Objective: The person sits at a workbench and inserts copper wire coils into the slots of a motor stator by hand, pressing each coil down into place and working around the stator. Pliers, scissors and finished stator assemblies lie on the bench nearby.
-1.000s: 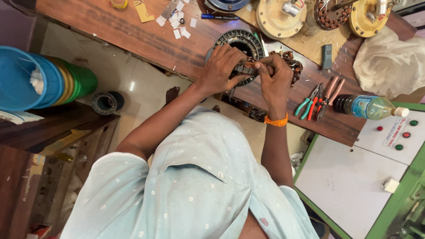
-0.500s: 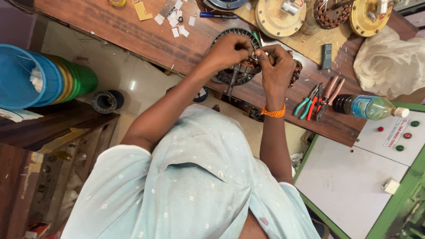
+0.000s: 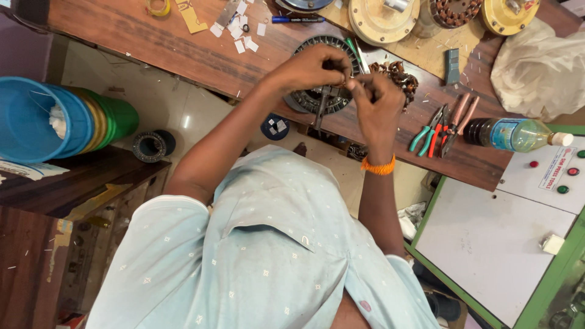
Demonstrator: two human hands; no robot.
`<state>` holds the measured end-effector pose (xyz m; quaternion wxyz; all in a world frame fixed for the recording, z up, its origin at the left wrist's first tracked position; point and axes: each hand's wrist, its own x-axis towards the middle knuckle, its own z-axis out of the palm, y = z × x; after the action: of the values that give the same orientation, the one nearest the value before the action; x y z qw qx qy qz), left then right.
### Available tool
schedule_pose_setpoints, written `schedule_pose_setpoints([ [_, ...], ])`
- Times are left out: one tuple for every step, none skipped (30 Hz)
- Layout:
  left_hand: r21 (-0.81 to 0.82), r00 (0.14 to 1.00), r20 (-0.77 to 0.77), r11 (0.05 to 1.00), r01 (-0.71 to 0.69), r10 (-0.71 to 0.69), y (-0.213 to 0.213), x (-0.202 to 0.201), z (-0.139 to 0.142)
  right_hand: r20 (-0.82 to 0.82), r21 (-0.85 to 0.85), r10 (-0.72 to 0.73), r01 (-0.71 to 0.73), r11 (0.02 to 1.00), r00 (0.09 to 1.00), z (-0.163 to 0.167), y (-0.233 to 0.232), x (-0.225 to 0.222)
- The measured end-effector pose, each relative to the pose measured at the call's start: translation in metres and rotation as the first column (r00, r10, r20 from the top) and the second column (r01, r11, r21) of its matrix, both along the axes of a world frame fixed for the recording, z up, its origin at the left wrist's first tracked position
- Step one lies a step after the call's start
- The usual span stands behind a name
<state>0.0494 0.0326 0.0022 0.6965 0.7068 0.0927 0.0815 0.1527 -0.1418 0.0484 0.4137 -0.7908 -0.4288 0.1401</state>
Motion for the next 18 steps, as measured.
schedule_pose_setpoints([
  [-0.037,0.991,0.101,0.995,0.091,-0.087,0.007,-0.006,-0.002,-0.005,-0.003,-0.004,0.004,1.000,1.000,0.003,-0.004,-0.007],
  [-0.034,0.983,0.135,0.991,0.132,-0.127,0.013,-0.010,-0.003,-0.012,-0.007,-0.007,0.006,1.000,1.000,0.004,-0.007,-0.016],
  [-0.033,0.972,0.168,0.984,0.172,-0.164,0.018,-0.014,-0.005,-0.020,-0.014,-0.008,0.008,1.000,1.000,0.005,-0.009,-0.022],
  [-0.033,0.959,0.199,0.977,0.212,-0.201,0.021,-0.016,-0.007,-0.008,0.000,0.000,0.000,1.000,1.000,0.004,-0.010,-0.027],
  [-0.004,0.957,0.190,0.974,0.226,-0.221,0.023,-0.016,-0.008,0.006,0.014,0.008,-0.008,1.000,1.000,0.001,-0.009,-0.033],
  [0.027,0.954,0.181,0.970,0.240,-0.241,0.025,-0.015,-0.009,0.022,0.031,0.015,-0.016,0.999,1.000,-0.002,-0.009,-0.037],
  [0.059,0.950,0.173,0.965,0.254,-0.261,0.027,-0.013,-0.008,0.030,0.039,0.005,-0.006,0.999,1.000,-0.005,-0.010,-0.041],
  [0.058,0.946,0.176,0.963,0.265,-0.271,0.028,-0.011,-0.008,0.039,0.048,-0.004,0.002,0.999,0.999,-0.010,-0.012,-0.045],
  [0.055,0.943,0.181,0.960,0.275,-0.281,0.028,-0.010,-0.008,0.048,0.056,-0.013,0.010,0.998,0.999,-0.015,-0.013,-0.048],
  [0.052,0.939,0.184,0.957,0.286,-0.291,0.028,-0.009,-0.009,0.093,0.057,0.002,-0.007,0.998,0.996,-0.021,-0.014,-0.050],
  [0.115,0.944,0.199,0.963,0.243,-0.262,0.028,-0.010,-0.008,0.137,0.057,0.016,-0.024,0.998,0.990,-0.028,-0.015,-0.052],
  [0.176,0.948,0.215,0.964,0.200,-0.236,0.026,-0.012,-0.007,0.180,0.054,0.028,-0.038,0.998,0.983,-0.035,-0.018,-0.052],
  [0.236,0.949,0.232,0.959,0.158,-0.214,0.023,-0.015,-0.005,0.167,0.038,0.030,-0.037,0.999,0.986,-0.041,-0.022,-0.052],
  [0.349,0.966,0.200,0.933,0.083,-0.161,0.019,-0.020,-0.002,0.154,0.024,0.031,-0.035,0.999,0.988,-0.046,-0.026,-0.050],
  [0.459,0.979,0.172,0.888,0.014,-0.105,0.013,-0.028,-0.001,0.138,0.010,0.029,-0.031,0.999,0.990,-0.050,-0.031,-0.048],
  [0.563,0.988,0.151,0.825,-0.048,-0.046,0.003,-0.034,0.001,0.131,0.003,0.018,-0.019,1.000,0.991,-0.052,-0.038,-0.045],
  [0.644,0.977,0.210,0.747,-0.167,0.037,-0.008,-0.038,0.002,0.124,-0.004,0.008,-0.008,1.000,0.992,-0.053,-0.045,-0.044],
  [0.708,0.954,0.279,0.647,-0.284,0.113,-0.020,-0.039,0.002,0.118,-0.011,-0.001,0.002,1.000,0.993,-0.052,-0.051,-0.040],
])
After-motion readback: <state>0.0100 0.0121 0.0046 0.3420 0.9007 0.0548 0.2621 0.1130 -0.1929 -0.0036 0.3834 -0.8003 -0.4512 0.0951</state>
